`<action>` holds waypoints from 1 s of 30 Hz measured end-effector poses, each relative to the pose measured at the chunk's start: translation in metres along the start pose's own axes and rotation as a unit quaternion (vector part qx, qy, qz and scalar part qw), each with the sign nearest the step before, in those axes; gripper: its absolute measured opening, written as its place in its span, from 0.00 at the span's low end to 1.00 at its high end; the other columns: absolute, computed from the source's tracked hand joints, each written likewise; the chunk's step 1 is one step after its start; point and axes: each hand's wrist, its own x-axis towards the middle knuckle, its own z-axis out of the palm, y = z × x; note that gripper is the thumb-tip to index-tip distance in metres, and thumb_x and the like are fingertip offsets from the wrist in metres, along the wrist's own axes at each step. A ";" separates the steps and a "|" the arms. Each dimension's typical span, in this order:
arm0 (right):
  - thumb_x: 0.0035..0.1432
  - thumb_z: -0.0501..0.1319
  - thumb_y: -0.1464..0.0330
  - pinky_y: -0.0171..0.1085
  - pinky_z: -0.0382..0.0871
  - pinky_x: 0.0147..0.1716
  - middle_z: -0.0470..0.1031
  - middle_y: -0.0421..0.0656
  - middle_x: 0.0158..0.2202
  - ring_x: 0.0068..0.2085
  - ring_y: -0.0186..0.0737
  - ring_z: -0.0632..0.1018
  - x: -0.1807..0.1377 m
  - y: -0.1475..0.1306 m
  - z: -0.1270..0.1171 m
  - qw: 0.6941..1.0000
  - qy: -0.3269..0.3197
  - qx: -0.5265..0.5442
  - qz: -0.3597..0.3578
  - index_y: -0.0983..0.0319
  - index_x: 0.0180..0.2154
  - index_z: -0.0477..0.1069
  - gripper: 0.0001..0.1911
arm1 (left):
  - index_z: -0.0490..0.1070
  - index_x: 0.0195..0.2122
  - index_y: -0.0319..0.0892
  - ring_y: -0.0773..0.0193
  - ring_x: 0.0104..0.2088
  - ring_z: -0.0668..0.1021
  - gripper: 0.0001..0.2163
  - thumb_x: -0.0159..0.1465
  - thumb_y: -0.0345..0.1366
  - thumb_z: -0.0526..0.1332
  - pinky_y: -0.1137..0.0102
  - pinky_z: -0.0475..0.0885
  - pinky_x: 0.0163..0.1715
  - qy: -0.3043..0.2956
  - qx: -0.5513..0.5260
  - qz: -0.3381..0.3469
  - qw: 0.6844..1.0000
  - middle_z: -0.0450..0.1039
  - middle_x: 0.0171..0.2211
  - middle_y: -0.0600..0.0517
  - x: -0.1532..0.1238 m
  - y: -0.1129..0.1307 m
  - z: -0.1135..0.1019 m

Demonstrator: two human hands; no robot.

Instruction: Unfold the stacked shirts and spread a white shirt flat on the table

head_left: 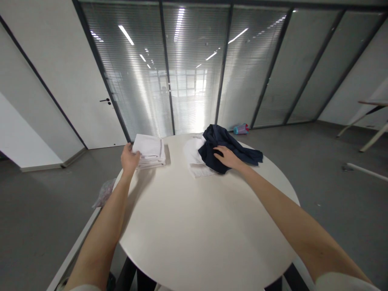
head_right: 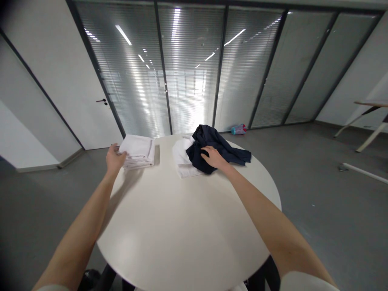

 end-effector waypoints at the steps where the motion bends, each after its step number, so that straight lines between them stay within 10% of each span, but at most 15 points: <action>1: 0.66 0.55 0.63 0.52 0.60 0.64 0.69 0.58 0.60 0.61 0.53 0.71 0.000 0.002 0.001 1.000 -0.002 -0.003 -0.001 0.66 0.56 0.72 0.21 | 0.63 0.63 0.31 0.47 0.52 0.77 0.30 0.61 0.39 0.62 0.60 0.71 0.52 -0.016 0.020 -0.023 0.999 0.75 0.52 0.36 0.002 -0.003 -0.001; 6: 0.66 0.55 0.63 0.52 0.60 0.64 0.69 0.57 0.60 0.62 0.54 0.69 0.000 0.010 0.008 1.000 -0.010 -0.017 -0.017 0.65 0.57 0.72 0.22 | 0.76 0.48 0.34 0.42 0.48 0.79 0.23 0.64 0.49 0.58 0.60 0.72 0.44 -0.142 0.125 -0.046 0.981 0.78 0.44 0.35 0.004 -0.011 -0.005; 13: 0.67 0.54 0.63 0.54 0.60 0.63 0.69 0.56 0.61 0.63 0.55 0.68 -0.001 0.008 0.009 0.999 -0.011 -0.033 -0.028 0.64 0.57 0.71 0.21 | 0.75 0.51 0.34 0.53 0.47 0.76 0.17 0.67 0.35 0.54 0.63 0.70 0.50 0.052 0.010 0.162 0.985 0.71 0.47 0.39 -0.014 0.019 -0.005; 18: 0.63 0.59 0.58 0.55 0.63 0.61 0.72 0.55 0.56 0.59 0.57 0.71 -0.002 -0.028 -0.004 0.993 0.094 0.075 0.012 0.62 0.50 0.75 0.19 | 0.77 0.51 0.40 0.55 0.50 0.74 0.16 0.71 0.34 0.51 0.65 0.72 0.44 0.145 -0.133 0.399 0.896 0.68 0.48 0.41 -0.049 0.052 -0.007; 25: 0.57 0.64 0.49 0.47 0.78 0.41 0.79 0.47 0.48 0.44 0.49 0.81 -0.011 -0.096 -0.011 0.809 -0.074 0.573 0.107 0.58 0.53 0.70 0.28 | 0.72 0.57 0.47 0.58 0.51 0.76 0.16 0.72 0.30 0.51 0.66 0.77 0.43 -0.036 -0.166 0.602 0.780 0.70 0.46 0.45 -0.123 0.100 -0.006; 30: 0.41 0.74 0.67 0.45 0.76 0.43 0.82 0.44 0.38 0.40 0.47 0.81 -0.014 -0.087 -0.024 0.797 -0.027 0.584 0.151 0.61 0.41 0.75 0.23 | 0.71 0.57 0.41 0.59 0.44 0.77 0.18 0.71 0.44 0.57 0.65 0.77 0.40 -0.091 -0.232 0.623 0.741 0.69 0.42 0.44 -0.139 0.114 0.000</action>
